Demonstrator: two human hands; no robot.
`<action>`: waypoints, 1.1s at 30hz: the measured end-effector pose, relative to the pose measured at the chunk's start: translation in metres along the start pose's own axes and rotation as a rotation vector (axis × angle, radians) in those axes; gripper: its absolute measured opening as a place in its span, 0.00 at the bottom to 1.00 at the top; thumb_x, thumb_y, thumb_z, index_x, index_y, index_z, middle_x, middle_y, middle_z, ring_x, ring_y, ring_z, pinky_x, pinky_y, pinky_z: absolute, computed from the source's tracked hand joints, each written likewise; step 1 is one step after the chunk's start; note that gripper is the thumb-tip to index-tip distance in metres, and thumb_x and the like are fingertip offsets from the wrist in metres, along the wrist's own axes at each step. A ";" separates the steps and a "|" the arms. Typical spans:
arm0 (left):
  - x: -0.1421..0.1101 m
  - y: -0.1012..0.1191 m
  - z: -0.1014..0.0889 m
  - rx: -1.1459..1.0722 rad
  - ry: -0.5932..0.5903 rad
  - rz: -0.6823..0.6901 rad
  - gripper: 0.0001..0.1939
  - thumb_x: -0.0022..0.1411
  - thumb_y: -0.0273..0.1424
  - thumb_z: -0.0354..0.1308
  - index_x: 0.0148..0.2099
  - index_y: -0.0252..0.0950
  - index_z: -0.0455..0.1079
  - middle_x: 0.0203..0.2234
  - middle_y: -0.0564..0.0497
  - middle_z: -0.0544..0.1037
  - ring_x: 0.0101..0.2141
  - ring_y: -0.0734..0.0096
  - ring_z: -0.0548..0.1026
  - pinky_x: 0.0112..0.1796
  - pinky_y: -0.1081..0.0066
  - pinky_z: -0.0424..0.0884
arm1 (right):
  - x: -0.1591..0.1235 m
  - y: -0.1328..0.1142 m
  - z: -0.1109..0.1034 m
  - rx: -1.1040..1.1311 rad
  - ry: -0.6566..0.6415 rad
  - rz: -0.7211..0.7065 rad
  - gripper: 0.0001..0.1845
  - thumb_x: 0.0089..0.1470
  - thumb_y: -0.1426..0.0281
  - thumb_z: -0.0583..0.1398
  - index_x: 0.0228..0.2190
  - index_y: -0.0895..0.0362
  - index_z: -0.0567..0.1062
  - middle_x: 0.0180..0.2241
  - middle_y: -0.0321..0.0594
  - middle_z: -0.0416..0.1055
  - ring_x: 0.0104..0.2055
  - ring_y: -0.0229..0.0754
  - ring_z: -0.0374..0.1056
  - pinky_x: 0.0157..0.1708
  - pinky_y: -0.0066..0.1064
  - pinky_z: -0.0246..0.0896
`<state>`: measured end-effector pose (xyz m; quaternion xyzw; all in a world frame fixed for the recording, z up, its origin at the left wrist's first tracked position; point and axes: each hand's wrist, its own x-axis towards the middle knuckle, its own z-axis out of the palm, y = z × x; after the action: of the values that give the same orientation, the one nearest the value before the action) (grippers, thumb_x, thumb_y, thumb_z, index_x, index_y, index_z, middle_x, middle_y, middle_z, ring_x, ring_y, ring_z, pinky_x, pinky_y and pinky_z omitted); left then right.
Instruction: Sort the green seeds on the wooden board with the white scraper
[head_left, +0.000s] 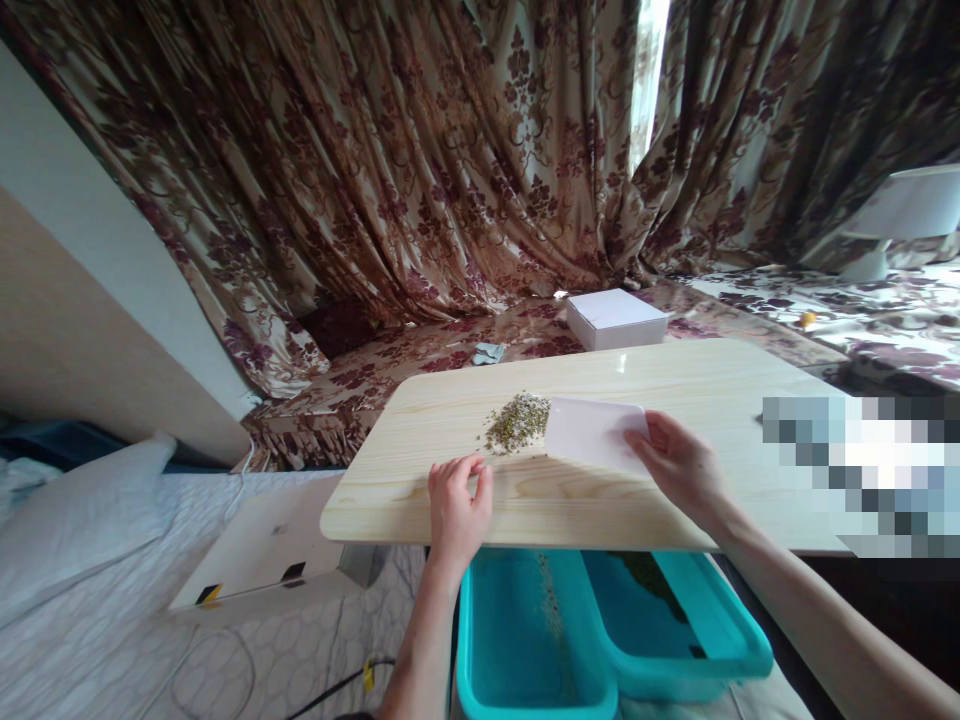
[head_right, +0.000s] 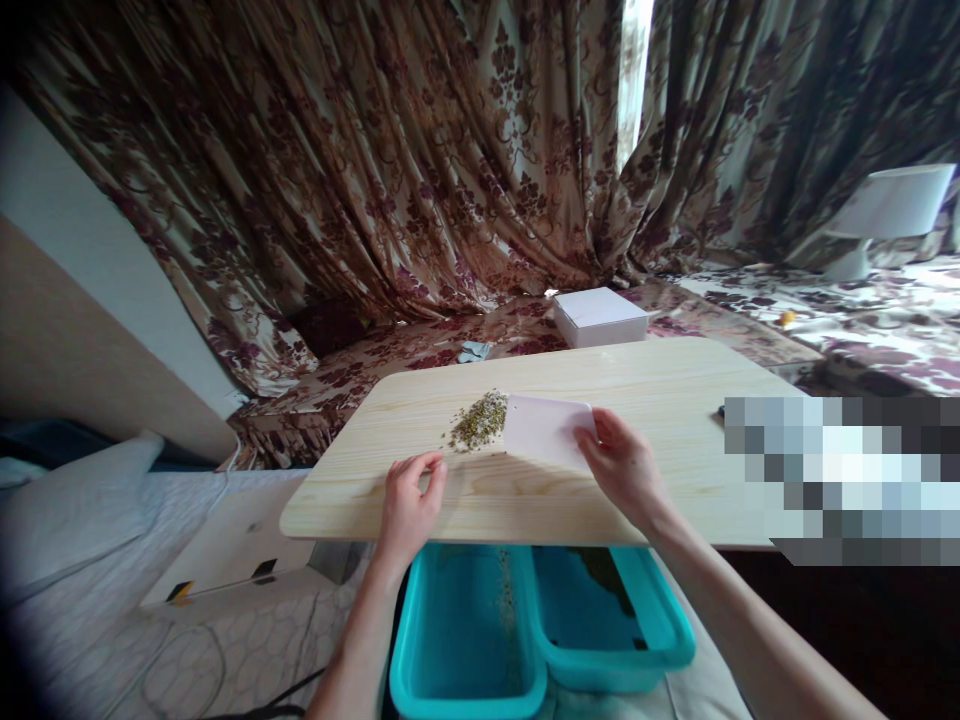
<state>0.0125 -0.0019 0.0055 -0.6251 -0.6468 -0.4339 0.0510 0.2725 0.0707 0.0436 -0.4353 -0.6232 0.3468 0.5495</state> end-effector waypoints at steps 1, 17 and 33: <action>0.000 0.000 0.000 -0.001 0.000 0.000 0.10 0.62 0.34 0.50 0.39 0.38 0.72 0.33 0.47 0.78 0.37 0.63 0.74 0.50 0.56 0.60 | 0.000 0.000 0.000 0.002 0.007 0.000 0.09 0.45 0.63 0.61 0.30 0.53 0.71 0.30 0.39 0.77 0.33 0.43 0.73 0.32 0.32 0.69; 0.000 -0.001 0.000 -0.011 0.010 0.011 0.10 0.61 0.33 0.51 0.39 0.38 0.72 0.33 0.48 0.78 0.36 0.63 0.74 0.48 0.57 0.61 | 0.000 -0.009 0.007 0.056 -0.060 0.018 0.09 0.45 0.64 0.61 0.31 0.53 0.71 0.32 0.40 0.76 0.35 0.44 0.72 0.37 0.35 0.69; 0.000 0.002 -0.002 -0.020 0.019 0.014 0.10 0.62 0.34 0.51 0.39 0.38 0.72 0.33 0.47 0.78 0.37 0.63 0.74 0.47 0.58 0.64 | 0.009 -0.007 0.016 -0.022 -0.141 -0.031 0.06 0.47 0.64 0.60 0.28 0.53 0.71 0.25 0.36 0.72 0.30 0.42 0.69 0.30 0.31 0.68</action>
<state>0.0129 -0.0032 0.0075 -0.6260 -0.6374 -0.4461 0.0539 0.2558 0.0773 0.0513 -0.4059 -0.6707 0.3612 0.5049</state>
